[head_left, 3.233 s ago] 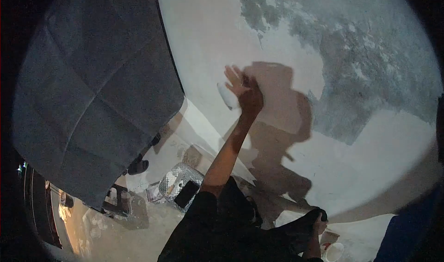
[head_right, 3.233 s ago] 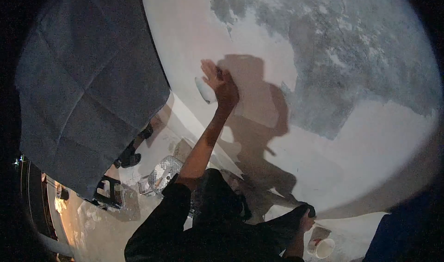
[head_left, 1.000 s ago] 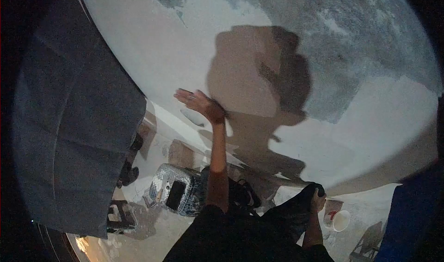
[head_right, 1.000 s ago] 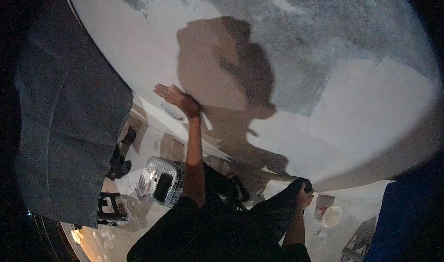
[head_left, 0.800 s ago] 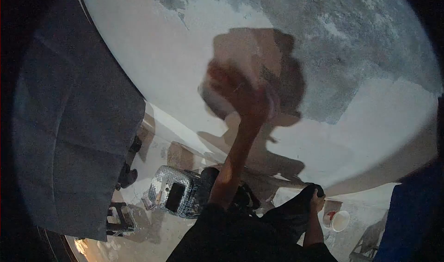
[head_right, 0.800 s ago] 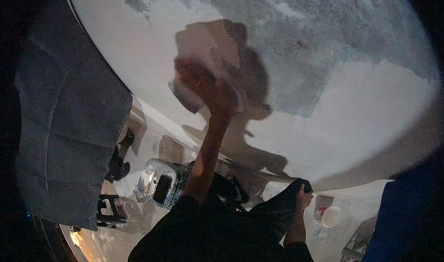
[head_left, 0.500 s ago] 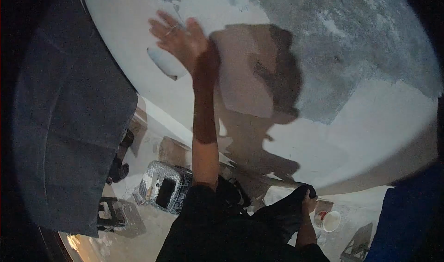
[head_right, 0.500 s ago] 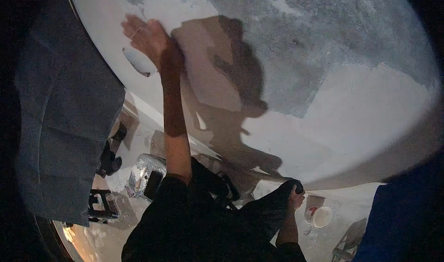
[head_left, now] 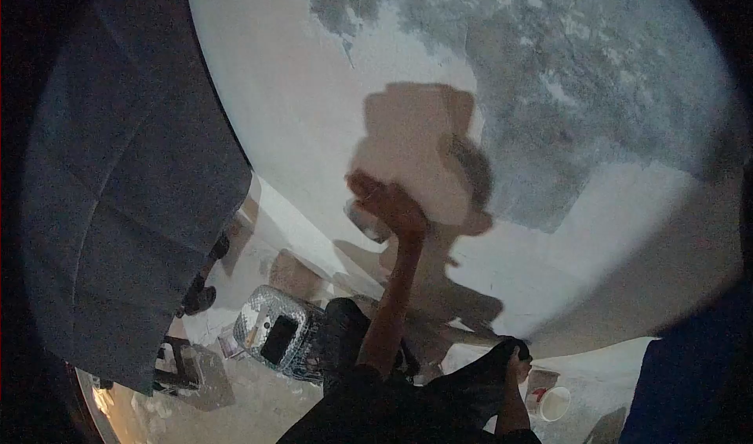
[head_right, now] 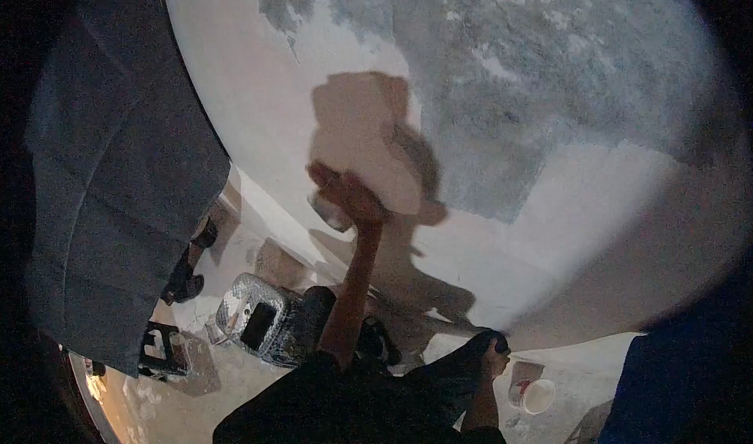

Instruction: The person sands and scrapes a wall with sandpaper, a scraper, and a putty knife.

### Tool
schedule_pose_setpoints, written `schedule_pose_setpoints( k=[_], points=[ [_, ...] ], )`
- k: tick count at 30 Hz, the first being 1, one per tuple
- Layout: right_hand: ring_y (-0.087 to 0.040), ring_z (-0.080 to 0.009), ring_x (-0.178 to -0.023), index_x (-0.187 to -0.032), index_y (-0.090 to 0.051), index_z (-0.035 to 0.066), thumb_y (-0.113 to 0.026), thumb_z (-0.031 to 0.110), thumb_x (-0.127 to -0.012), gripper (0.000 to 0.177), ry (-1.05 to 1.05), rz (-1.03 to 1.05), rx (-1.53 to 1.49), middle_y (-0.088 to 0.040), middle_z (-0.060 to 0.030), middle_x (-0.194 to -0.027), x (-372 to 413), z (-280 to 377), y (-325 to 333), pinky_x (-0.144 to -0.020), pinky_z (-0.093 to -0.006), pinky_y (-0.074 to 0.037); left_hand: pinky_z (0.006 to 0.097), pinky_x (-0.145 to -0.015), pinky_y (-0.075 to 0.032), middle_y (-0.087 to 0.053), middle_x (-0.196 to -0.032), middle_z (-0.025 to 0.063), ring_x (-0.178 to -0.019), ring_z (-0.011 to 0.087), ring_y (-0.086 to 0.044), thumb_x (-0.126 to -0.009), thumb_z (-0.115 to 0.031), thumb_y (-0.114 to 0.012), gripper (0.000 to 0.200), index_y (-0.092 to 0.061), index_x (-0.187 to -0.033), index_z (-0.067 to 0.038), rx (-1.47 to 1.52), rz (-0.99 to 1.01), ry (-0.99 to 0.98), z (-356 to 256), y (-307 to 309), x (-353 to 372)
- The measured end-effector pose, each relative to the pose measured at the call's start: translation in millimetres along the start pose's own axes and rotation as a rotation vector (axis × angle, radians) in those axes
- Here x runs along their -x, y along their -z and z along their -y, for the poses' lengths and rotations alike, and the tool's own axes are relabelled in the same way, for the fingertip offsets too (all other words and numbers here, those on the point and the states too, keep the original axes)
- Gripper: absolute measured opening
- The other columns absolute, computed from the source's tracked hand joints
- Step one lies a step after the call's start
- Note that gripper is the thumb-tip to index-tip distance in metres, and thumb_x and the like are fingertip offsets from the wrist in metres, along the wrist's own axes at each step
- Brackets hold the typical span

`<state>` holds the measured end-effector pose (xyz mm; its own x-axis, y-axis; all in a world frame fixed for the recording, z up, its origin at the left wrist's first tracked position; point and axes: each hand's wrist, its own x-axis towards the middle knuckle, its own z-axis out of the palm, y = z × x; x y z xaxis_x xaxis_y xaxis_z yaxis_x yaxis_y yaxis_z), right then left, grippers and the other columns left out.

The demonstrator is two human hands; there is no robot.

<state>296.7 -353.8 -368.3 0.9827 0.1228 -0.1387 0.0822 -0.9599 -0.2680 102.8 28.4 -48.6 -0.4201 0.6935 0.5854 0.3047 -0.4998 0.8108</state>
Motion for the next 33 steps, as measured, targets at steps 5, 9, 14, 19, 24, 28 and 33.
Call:
schedule_pose_setpoints(
  k=[5, 9, 14, 19, 24, 28, 33],
  points=[
    [-0.052, -0.0369, -0.103, -0.119, -0.045, 0.007, -0.052, 0.064, -0.073, 0.074, -0.230, 0.029, -0.145, -0.050, -0.0212, -0.113, 7, 9, 12, -0.086, -0.0467, -0.042, 0.0600, -0.100, 0.002, -0.002, -0.144, 0.0251, -0.132, 0.0430, -0.002, -0.087, -0.052, -0.034, 0.076, -0.012, -0.139, -0.002, 0.044, 0.034, -0.649, -114, 5, -83],
    [-0.054, -0.0366, -0.099, -0.121, -0.041, 0.008, -0.048, 0.068, -0.072, 0.078, 0.136, 0.033, 0.078, -0.052, -0.0202, -0.108, -6, -17, -15, -0.080, -0.0482, -0.045, 0.0616, -0.100, -0.003, -0.007, -0.142, 0.0274, -0.131, 0.0460, -0.006, -0.087, -0.050, -0.037, 0.072, -0.018, -0.139, -0.004, -0.064, -0.068, -0.834, -184, 6, -159],
    [-0.054, -0.0378, -0.098, -0.120, -0.041, 0.008, -0.047, 0.069, -0.071, 0.079, -0.232, 0.055, -0.084, -0.052, -0.0214, -0.108, -2, 4, 2, -0.081, -0.0486, -0.044, 0.0577, -0.103, -0.001, -0.004, -0.143, 0.0261, -0.131, 0.0447, -0.002, -0.091, -0.045, -0.032, 0.065, -0.014, -0.140, -0.005, 0.043, -0.184, -0.569, -144, 11, -219],
    [-0.053, -0.0394, -0.099, -0.119, -0.042, 0.005, -0.048, 0.069, -0.071, 0.081, -0.179, 0.008, -0.132, -0.052, -0.0242, -0.108, -7, -7, -11, -0.083, -0.0479, -0.043, 0.0557, -0.103, 0.004, -0.002, -0.143, 0.0251, -0.132, 0.0417, 0.003, -0.094, -0.042, -0.025, 0.062, -0.008, -0.140, -0.004, 0.064, -0.132, -0.250, -69, 28, -197],
    [-0.053, -0.0406, -0.098, -0.119, -0.042, 0.003, -0.049, 0.068, -0.072, 0.081, -0.134, 0.008, -0.117, -0.052, -0.0264, -0.108, -2, 1, 0, -0.084, -0.0469, -0.043, 0.0559, -0.104, 0.002, 0.000, -0.144, 0.0248, -0.133, 0.0406, 0.002, -0.094, -0.041, -0.023, 0.061, -0.005, -0.140, -0.005, -0.017, -0.148, -0.002, 23, 14, -148],
    [-0.054, -0.0404, -0.098, -0.119, -0.042, 0.002, -0.048, 0.067, -0.073, 0.080, -0.154, -0.004, -0.102, -0.052, -0.0265, -0.108, 0, 7, 4, -0.085, -0.0463, -0.042, 0.0559, -0.104, -0.001, 0.001, -0.144, 0.0232, -0.133, 0.0386, 0.001, -0.095, -0.038, -0.023, 0.059, -0.004, -0.140, -0.004, -0.482, 0.102, 0.265, 26, 21, -103],
    [-0.054, -0.0400, -0.097, -0.120, -0.042, 0.001, -0.048, 0.067, -0.073, 0.081, -0.112, -0.003, -0.160, -0.052, -0.0248, -0.108, 4, 4, 4, -0.086, -0.0464, -0.042, 0.0572, -0.103, -0.002, -0.001, -0.144, 0.0235, -0.133, 0.0394, -0.002, -0.095, -0.033, -0.026, 0.057, -0.007, -0.139, -0.001, -0.128, -0.040, 0.253, 2, 5, -32]
  ],
)
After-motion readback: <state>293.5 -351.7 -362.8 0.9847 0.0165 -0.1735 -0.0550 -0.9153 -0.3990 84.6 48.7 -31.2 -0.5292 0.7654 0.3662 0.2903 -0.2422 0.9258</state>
